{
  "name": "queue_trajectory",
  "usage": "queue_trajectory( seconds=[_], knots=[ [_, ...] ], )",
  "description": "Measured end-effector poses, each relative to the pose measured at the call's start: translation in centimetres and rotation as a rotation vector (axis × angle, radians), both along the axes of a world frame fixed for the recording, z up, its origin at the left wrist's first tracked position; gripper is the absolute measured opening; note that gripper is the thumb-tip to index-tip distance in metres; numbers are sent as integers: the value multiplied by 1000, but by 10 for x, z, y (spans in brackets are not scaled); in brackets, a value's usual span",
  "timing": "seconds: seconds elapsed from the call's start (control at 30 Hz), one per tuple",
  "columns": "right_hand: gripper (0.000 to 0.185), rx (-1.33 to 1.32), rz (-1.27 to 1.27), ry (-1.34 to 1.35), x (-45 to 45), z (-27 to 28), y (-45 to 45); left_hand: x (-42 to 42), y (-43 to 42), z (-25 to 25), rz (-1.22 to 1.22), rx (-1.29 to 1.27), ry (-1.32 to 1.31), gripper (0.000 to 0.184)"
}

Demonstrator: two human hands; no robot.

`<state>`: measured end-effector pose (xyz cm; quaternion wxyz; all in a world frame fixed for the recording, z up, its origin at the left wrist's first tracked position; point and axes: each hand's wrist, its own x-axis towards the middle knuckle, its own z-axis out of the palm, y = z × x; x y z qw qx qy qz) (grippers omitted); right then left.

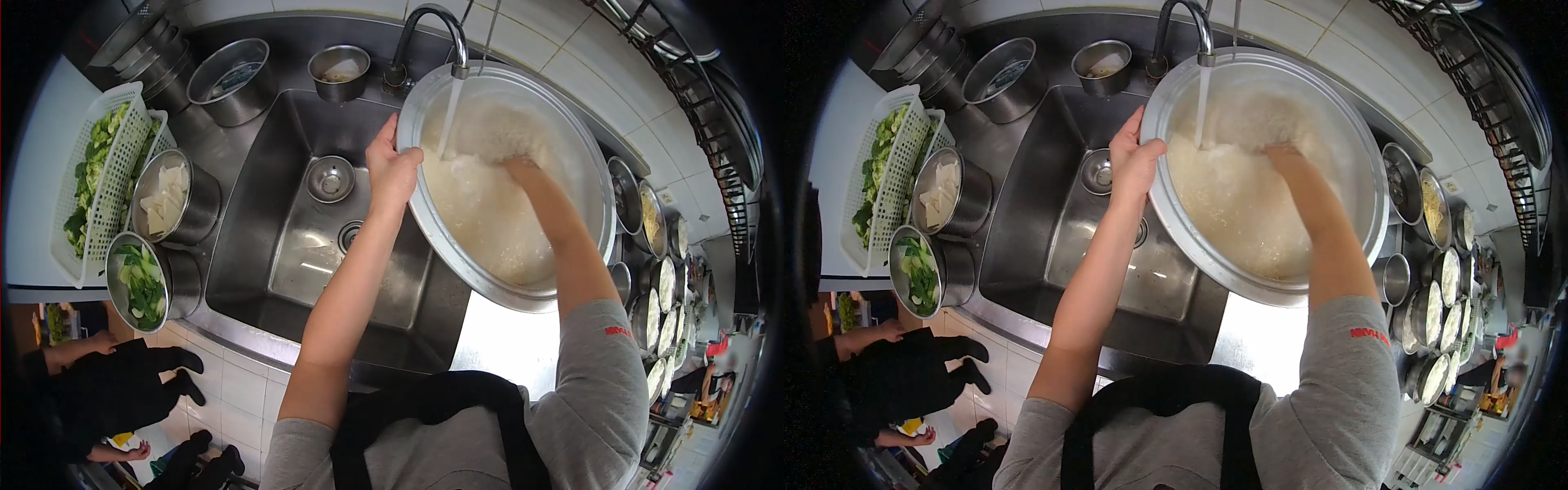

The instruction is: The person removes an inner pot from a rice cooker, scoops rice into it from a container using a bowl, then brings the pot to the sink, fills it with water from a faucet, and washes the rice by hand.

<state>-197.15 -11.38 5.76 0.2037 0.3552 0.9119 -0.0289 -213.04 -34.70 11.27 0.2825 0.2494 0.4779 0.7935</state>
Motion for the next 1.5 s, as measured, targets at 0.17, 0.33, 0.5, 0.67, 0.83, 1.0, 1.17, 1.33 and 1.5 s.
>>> queue_trajectory(
  seconds=[0.17,0.33,0.5,0.67,0.83,1.0,1.17,1.33,1.5],
  knots=[
    [65,-41,-275,-87,43,35,15,1,3,-1,15,49,-62,57],
    [88,-933,-858,320,139,4,-8,2,6,-6,35,96,-80,56],
    [86,-911,-807,163,89,69,-138,5,3,0,14,83,-132,55],
    [80,-599,-228,-169,4,27,-157,3,3,-4,-19,109,-113,52],
    [77,-403,-83,121,-35,-36,-111,3,3,-2,-6,118,-81,51],
    [74,-280,-188,249,-26,-37,-61,-1,3,-7,29,36,-16,61],
    [70,-224,-378,280,17,-3,-13,0,0,0,23,-31,-23,64],
    [69,-174,-441,203,50,14,13,1,5,-5,74,2,-25,64],
    [76,-241,-347,184,101,-8,-14,1,5,-4,25,49,-48,57]
  ],
)
